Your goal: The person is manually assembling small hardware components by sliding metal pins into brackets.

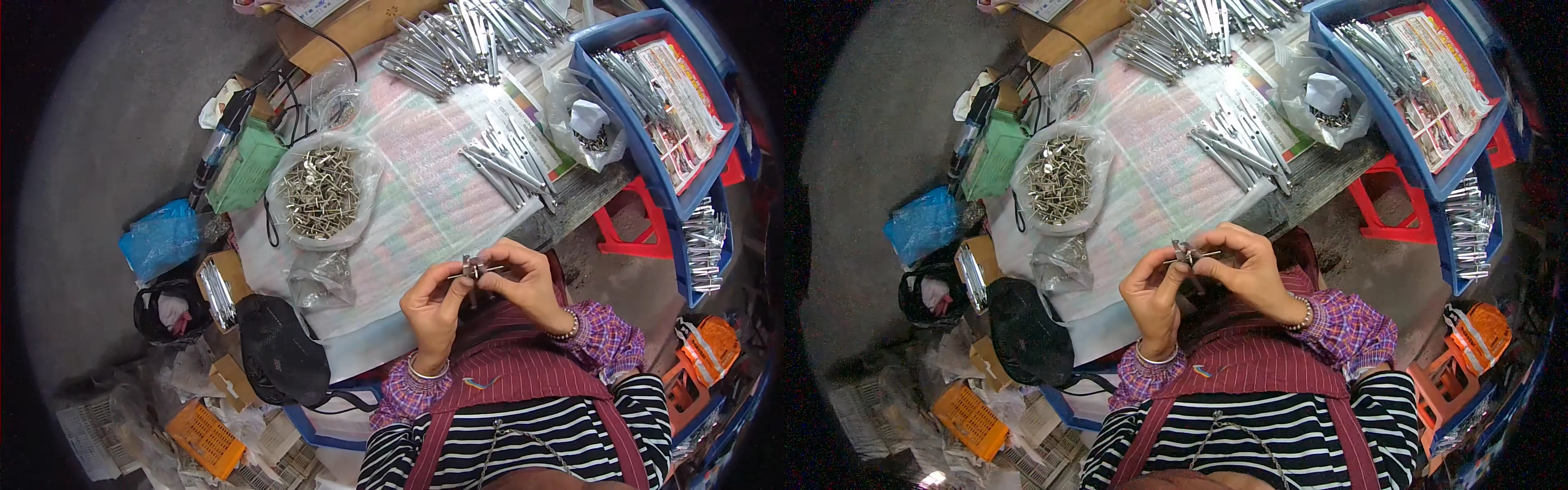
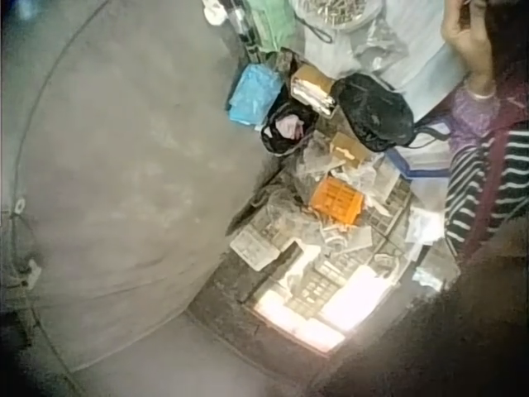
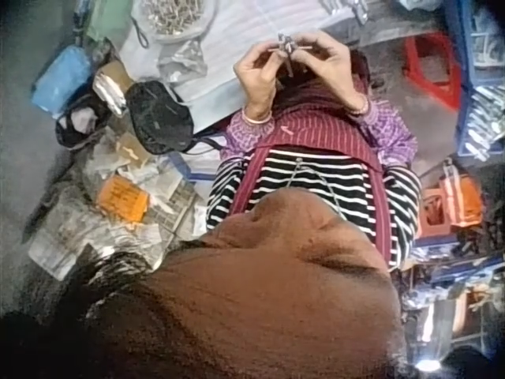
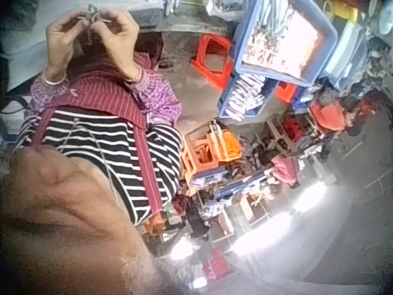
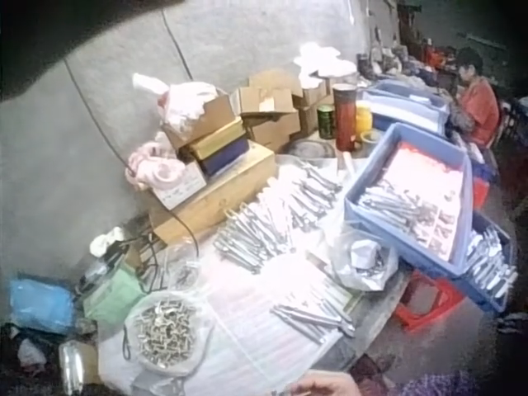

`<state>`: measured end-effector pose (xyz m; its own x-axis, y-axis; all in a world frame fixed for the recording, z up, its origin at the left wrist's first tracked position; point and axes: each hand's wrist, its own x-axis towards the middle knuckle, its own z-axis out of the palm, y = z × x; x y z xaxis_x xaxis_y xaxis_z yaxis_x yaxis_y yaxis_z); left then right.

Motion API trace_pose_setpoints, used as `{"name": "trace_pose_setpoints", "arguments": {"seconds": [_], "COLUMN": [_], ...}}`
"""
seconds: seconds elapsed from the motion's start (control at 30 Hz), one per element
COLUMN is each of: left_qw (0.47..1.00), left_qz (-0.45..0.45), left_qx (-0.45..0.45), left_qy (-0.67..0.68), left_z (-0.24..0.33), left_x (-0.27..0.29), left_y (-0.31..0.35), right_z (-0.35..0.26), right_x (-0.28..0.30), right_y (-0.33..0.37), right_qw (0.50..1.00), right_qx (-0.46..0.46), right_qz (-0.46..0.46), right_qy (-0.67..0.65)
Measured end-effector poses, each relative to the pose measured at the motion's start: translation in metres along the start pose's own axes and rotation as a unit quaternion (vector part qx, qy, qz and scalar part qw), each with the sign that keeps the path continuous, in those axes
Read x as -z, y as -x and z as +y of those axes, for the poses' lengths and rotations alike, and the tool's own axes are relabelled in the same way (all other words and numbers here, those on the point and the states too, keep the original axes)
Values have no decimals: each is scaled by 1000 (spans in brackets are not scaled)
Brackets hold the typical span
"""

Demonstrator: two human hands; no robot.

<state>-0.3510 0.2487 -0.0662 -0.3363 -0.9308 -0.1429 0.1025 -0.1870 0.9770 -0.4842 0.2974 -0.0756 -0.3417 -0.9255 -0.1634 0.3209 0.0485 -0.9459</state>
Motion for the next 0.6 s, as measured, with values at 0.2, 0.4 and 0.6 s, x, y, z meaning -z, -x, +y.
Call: {"name": "trace_pose_setpoints", "arguments": {"seconds": [0.2,0.4,0.6], "left_qw": [999,998,994], "left_qz": [-8,-20,-14], "left_qx": [28,40,67], "left_qy": [37,37,89], "left_z": [1,2,6], "left_x": [0,0,7], "left_y": [1,1,0], "right_z": [2,4,0], "right_x": [5,4,1], "right_y": [0,4,3], "right_qw": [996,999,995], "right_qx": [36,-36,-59], "right_qz": [-10,-20,-57], "right_qy": [81,4,-61]}}
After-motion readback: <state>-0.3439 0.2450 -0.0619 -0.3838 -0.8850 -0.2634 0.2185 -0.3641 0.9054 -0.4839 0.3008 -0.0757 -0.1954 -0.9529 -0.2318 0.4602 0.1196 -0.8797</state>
